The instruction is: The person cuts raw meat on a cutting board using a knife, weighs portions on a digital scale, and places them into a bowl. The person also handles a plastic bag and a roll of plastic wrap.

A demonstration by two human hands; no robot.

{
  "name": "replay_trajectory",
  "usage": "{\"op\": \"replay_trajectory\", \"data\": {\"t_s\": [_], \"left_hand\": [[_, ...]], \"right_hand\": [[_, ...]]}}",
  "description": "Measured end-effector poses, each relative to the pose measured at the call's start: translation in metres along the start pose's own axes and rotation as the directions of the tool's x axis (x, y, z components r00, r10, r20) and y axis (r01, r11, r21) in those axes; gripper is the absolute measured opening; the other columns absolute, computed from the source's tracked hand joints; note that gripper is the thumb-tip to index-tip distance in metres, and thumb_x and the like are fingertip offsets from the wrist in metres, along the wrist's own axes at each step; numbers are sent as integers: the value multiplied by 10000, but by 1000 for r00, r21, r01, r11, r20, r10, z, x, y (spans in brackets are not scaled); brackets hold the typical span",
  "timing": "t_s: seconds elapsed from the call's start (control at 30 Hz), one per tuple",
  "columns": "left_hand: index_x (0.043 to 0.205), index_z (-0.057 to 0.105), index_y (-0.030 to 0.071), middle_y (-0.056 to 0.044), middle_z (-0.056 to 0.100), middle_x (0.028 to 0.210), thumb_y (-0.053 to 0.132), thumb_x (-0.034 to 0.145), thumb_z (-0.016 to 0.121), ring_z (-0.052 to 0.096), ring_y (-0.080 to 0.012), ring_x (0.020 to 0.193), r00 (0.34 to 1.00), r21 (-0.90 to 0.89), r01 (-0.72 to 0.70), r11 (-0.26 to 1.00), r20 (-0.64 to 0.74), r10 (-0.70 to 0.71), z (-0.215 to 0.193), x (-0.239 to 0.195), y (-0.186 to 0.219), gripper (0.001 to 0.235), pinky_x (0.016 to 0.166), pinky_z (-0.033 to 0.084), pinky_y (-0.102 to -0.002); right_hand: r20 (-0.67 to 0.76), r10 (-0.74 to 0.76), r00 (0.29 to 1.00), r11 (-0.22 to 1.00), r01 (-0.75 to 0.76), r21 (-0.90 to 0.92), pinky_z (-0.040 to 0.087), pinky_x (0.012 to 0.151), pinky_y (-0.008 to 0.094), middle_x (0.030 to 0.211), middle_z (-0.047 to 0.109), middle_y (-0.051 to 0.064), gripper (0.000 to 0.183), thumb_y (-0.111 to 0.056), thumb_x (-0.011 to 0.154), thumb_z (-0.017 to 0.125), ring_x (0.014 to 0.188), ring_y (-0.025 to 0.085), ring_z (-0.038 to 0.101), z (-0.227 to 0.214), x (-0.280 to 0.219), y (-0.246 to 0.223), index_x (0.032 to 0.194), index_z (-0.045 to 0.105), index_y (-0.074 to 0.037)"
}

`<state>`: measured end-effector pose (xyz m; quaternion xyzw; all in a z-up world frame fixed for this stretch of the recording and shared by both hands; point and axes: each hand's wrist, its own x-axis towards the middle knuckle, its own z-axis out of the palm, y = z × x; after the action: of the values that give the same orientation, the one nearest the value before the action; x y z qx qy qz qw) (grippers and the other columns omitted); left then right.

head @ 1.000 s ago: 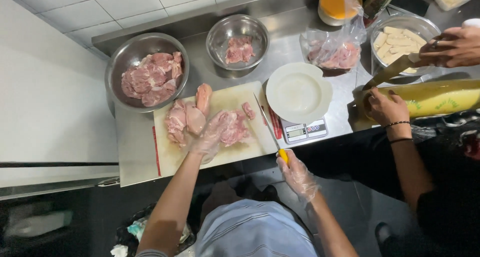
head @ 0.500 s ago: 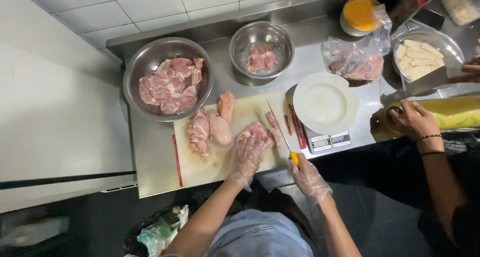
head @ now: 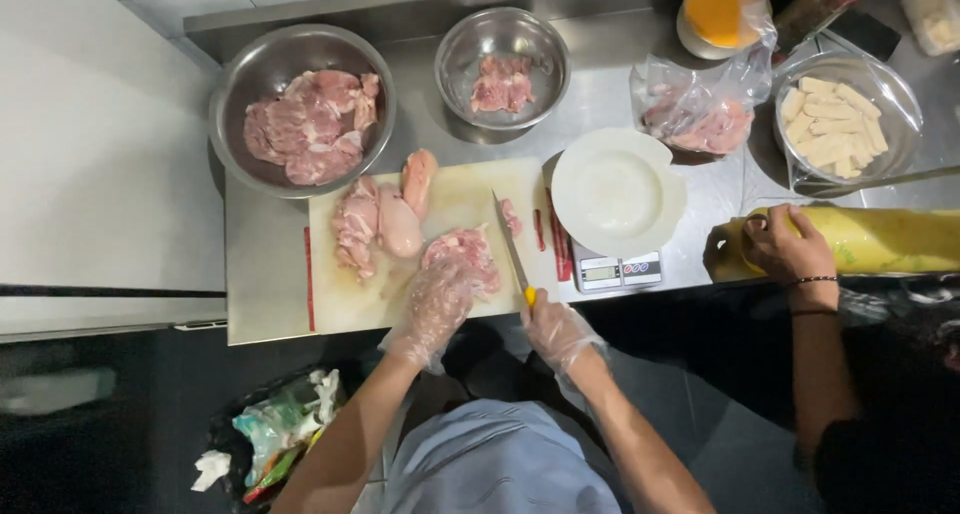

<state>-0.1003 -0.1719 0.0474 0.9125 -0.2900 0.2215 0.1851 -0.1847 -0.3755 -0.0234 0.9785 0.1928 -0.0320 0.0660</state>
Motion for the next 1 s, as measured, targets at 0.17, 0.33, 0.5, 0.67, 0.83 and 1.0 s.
{"op": "replay_trajectory", "data": {"t_s": [0.17, 0.33, 0.5, 0.67, 0.83, 1.0], "left_hand": [[848, 668, 188, 2, 641, 823, 228, 899, 608, 651, -271, 871, 927, -231, 320, 919, 275, -254, 60, -37, -9, 88, 761, 539, -374], [1025, 679, 127, -74, 636, 902, 151, 941, 589, 643, -303, 888, 948, -258, 313, 914, 143, -284, 38, -38, -12, 125, 791, 533, -386], [1292, 529, 154, -91, 637, 1157, 153, 775, 829, 616, -267, 1155, 852, 111, 263, 958, 440, -285, 49, 4, -31, 597, 1019, 486, -402], [917, 800, 120, -142, 769, 907, 433, 898, 618, 737, -338, 991, 537, 250, 259, 933, 765, -355, 63, 40, -38, 363, 821, 577, -449], [989, 663, 131, -120, 705, 834, 163, 890, 533, 670, -291, 803, 565, -227, 628, 744, 790, -236, -6, 38, -34, 166, 654, 519, -391], [916, 662, 138, -38, 601, 661, 144, 900, 580, 611, -198, 540, 569, -478, 819, 317, 745, -347, -31, 67, -4, 85, 390, 515, -309]], "right_hand": [[-82, 263, 961, 921, -225, 318, 568, 507, 422, 547, 620, 94, 283, -264, 972, 463, 493, 306, 693, -30, -2, -12, 1024, 495, 12], [-82, 254, 964, 910, -209, 357, 571, 544, 421, 572, 621, 96, 328, -283, 983, 456, 524, 295, 701, -19, 0, -35, 1093, 471, 26], [-69, 382, 922, 895, -350, 275, 596, 607, 354, 616, 649, 43, 281, -296, 980, 467, 570, 242, 723, 11, 7, -19, 1094, 475, -40], [-105, 405, 908, 898, -372, 236, 584, 667, 331, 718, 669, 4, 282, -319, 975, 528, 665, 224, 738, -4, 10, -2, 1129, 501, -85], [-149, 349, 925, 930, -361, -68, 562, 703, 285, 827, 576, -27, 355, -375, 931, 578, 755, 168, 670, 55, 34, -8, 1161, 507, -114], [-45, 454, 890, 838, -409, 361, 628, 745, 409, 1011, 531, 38, 416, -332, 863, 694, 906, 252, 656, 74, 51, -7, 1219, 555, -168]]}}
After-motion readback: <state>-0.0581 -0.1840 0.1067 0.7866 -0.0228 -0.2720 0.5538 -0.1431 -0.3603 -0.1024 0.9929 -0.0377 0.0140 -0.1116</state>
